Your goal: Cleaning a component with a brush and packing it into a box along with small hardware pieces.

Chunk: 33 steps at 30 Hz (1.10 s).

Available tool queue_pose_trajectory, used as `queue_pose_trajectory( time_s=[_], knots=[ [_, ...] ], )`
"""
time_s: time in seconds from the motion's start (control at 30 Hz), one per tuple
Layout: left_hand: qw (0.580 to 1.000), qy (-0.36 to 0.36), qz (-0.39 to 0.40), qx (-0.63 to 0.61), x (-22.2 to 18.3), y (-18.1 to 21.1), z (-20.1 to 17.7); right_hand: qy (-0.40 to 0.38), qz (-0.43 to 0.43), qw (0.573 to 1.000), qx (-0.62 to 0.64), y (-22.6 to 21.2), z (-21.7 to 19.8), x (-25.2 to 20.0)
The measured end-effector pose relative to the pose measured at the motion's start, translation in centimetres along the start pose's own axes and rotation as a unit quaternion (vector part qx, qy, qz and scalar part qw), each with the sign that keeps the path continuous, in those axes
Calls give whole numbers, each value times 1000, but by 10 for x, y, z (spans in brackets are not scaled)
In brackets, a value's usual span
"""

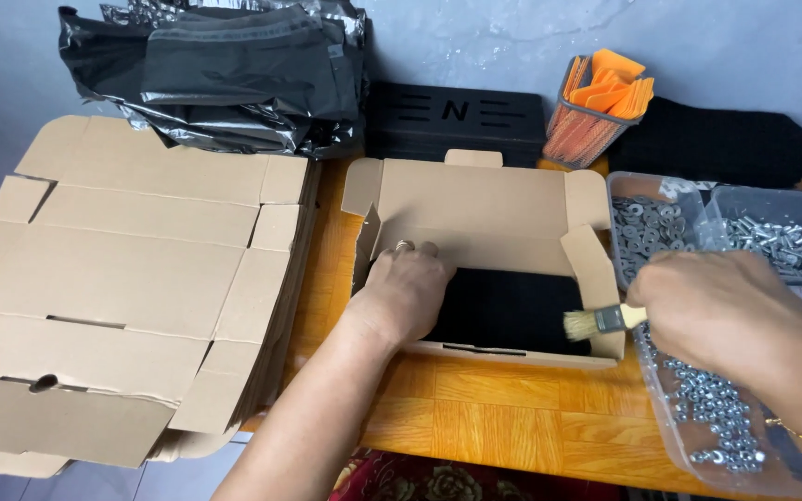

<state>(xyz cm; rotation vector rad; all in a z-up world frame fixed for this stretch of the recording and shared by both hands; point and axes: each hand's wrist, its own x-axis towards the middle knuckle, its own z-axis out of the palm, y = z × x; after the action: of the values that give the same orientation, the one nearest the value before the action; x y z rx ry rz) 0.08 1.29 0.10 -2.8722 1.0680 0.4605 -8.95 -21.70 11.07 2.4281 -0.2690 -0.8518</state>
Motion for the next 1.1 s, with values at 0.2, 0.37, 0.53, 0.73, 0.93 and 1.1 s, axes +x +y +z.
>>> queue_pose_trajectory(
  time_s=[0.2,0.37,0.53,0.73,0.93,1.1],
  knots=[
    [997,-62,-23,-39,-11,6,-19,128,-133,972,145,-43,-21,-28],
    [997,-68,-23,-41,-9,1,-17,56,-126,981,136,-42,-13,-10],
    [999,-35,-18,-21,-7,3,-11,37,-25,999,13,-10,-7,0],
    [999,-34,-23,-33,-9,4,-13,189,-142,960,151,-52,-1,2],
    [997,-70,-26,-25,-9,2,-18,34,-64,992,99,-30,-8,-5],
    [996,-82,-23,-21,-11,5,-21,58,-2,993,99,-13,-6,-18]
  ],
)
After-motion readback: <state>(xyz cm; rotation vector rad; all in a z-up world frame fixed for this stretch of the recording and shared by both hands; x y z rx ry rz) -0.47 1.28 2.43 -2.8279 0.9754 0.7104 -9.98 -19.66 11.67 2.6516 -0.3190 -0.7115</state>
